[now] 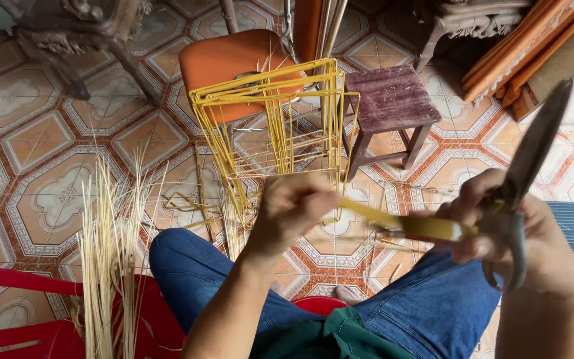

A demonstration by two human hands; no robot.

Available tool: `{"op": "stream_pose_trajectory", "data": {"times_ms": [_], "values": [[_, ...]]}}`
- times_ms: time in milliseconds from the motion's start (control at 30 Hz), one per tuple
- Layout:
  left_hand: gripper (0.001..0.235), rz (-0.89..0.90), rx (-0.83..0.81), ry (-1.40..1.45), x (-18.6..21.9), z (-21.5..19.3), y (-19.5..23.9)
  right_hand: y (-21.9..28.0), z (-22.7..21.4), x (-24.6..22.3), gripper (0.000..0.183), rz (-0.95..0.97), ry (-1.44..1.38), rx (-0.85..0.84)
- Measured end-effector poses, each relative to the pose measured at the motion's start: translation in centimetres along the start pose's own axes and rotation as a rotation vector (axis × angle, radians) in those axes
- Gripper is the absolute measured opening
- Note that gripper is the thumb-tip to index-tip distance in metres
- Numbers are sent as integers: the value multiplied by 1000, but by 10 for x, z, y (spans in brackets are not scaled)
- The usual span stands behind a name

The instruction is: The person sits working on their lap, cutting long thin bamboo strips to length with scissors and wrapping tape around the strip ends. They attach the cut strips onto a yellow bamboo frame structure on the floor, building up the frame by fitting each strip between its bars.

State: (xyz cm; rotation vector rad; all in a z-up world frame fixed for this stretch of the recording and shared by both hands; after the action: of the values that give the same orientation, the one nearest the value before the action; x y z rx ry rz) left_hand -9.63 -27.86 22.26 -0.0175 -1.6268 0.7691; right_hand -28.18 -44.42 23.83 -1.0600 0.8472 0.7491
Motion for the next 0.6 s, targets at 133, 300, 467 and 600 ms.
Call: {"op": "stream_pose_trajectory", "data": {"times_ms": [133, 300, 467, 600], "values": [[28, -141, 287, 326, -57, -59, 71, 2, 18, 50, 51, 259, -60, 47], [23, -184, 363, 405, -78, -84, 113, -8, 25, 109, 56, 413, -147, 74], [20, -272, 254, 267, -43, -81, 107, -15, 37, 115, 54, 445, -180, -20], [19, -351, 236, 219, -47, -87, 111, -21, 33, 103, 52, 413, -112, -49]]}}
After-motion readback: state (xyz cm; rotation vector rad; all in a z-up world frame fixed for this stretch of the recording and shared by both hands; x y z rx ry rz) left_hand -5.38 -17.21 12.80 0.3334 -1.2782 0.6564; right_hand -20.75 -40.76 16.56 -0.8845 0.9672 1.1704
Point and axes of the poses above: each hand's wrist, its own y-axis away from the middle knuckle, its own z-axis out of the palm, x = y × z, the point moved 10 cm from there along -y, towards the middle knuckle, and after that the axes turned 1 degree about -z, right-handed, at the moved point
